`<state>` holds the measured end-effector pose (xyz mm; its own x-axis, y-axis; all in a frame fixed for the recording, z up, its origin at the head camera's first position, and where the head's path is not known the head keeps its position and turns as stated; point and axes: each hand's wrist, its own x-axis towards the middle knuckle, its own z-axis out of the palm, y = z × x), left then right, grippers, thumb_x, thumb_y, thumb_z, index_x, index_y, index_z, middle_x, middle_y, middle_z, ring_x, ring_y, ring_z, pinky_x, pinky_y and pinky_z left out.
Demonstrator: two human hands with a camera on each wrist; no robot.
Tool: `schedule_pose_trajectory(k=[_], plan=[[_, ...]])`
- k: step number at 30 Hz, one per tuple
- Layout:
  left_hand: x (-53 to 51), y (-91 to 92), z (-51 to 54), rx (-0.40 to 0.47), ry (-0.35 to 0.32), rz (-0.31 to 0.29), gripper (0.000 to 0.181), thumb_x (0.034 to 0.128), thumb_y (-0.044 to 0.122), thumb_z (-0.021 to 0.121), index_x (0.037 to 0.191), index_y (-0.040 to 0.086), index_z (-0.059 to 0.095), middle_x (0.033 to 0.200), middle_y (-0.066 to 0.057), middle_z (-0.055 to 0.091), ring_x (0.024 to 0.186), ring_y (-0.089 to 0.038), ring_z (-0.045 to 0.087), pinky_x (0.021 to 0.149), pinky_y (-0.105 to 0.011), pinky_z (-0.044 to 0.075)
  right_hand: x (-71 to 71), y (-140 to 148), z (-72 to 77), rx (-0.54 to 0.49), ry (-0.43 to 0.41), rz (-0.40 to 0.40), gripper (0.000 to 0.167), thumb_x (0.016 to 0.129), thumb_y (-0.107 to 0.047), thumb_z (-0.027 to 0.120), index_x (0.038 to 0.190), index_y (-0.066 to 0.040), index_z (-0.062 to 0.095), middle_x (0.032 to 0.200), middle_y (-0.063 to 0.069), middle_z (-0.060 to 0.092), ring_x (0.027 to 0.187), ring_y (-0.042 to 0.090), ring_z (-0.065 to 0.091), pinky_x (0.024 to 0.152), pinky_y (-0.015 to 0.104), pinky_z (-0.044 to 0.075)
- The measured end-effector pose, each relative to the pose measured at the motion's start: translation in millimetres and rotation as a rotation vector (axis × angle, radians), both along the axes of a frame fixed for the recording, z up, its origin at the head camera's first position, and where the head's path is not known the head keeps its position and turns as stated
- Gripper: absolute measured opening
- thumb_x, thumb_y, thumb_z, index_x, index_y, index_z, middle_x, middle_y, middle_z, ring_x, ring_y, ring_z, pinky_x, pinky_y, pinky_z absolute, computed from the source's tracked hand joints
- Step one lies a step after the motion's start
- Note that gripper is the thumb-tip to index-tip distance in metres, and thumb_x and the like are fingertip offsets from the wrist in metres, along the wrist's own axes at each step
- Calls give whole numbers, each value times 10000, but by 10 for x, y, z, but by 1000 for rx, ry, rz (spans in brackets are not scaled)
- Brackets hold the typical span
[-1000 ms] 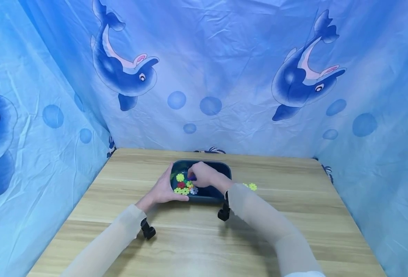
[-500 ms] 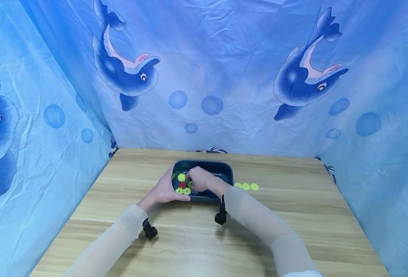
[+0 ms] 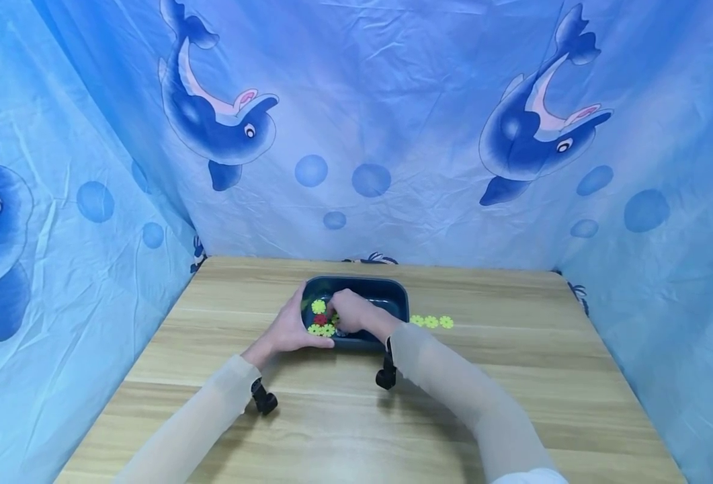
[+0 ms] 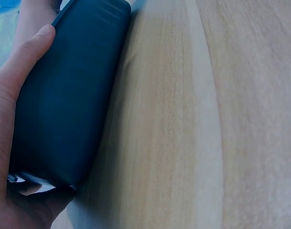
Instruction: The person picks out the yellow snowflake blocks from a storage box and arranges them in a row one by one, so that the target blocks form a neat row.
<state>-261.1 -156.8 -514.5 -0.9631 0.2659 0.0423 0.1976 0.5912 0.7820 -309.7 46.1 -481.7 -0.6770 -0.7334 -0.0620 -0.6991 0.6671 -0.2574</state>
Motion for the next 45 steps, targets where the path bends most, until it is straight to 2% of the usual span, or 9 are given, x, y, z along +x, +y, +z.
schedule_pose_trajectory(k=[8,15,21,28,32,35,37,40,45], plan=[[-15,-19,-18,24,3,-4,1504,681,432,1010,1722,217,-54,1789,-128,133,1622,-373,254,1295,-622,295,-12,-74,24,0,-8,-84,35,940,-114,790,942,-96,819,963,51,781,839,137,657,877,343,625],[-11,-15,1,15,5,-13,1487,689,444,1002,1723,203,-39,1791,-127,135,1626,-375,248,1294,-629,292,24,-125,34,22,-15,-152,124,929,-127,807,1050,-98,816,1003,49,795,790,116,634,889,334,637],[-3,-2,0,27,10,-11,1503,659,452,1018,1724,228,-18,1772,-124,194,1602,-366,295,1280,-620,325,18,-11,72,23,-23,-177,89,924,-159,821,968,-82,809,933,47,760,756,131,615,778,319,603],[11,24,-5,41,1,0,1516,637,465,1028,1722,232,-4,1739,-128,261,1556,-362,359,1264,-611,360,21,246,163,-20,-24,-186,168,918,-128,800,1064,-45,798,1092,92,760,885,172,696,855,390,638],[-10,26,14,77,23,-9,1488,632,418,1042,1717,222,44,1691,-142,338,1504,-360,415,1249,-610,381,-8,437,254,-85,29,-170,221,920,-82,762,1128,-6,778,1111,129,750,835,174,676,883,430,631],[-21,21,17,79,34,-15,1481,615,456,1045,1712,228,77,1659,-112,380,1479,-340,440,1245,-599,390,-34,598,315,-115,85,-166,249,916,-85,763,1147,5,768,1109,137,772,842,174,689,905,439,629],[-18,16,16,68,32,-9,1495,604,499,1040,1713,230,73,1671,-98,367,1499,-335,423,1255,-604,374,-43,704,357,-126,103,-169,257,910,-88,766,1146,15,770,1105,144,785,877,203,715,912,449,628],[-9,15,14,30,18,11,1536,591,566,1025,1719,231,38,1716,-89,306,1551,-340,368,1271,-622,340,-43,870,413,-131,119,-174,265,909,-91,761,1147,26,771,1124,160,786,1041,290,746,934,475,626],[7,25,10,-4,0,25,1567,594,597,1010,1723,220,-10,1769,-111,209,1607,-361,289,1283,-643,304,-26,1145,476,-120,111,-205,281,926,-107,744,1170,31,761,1138,165,780,1061,312,745,946,494,623]])
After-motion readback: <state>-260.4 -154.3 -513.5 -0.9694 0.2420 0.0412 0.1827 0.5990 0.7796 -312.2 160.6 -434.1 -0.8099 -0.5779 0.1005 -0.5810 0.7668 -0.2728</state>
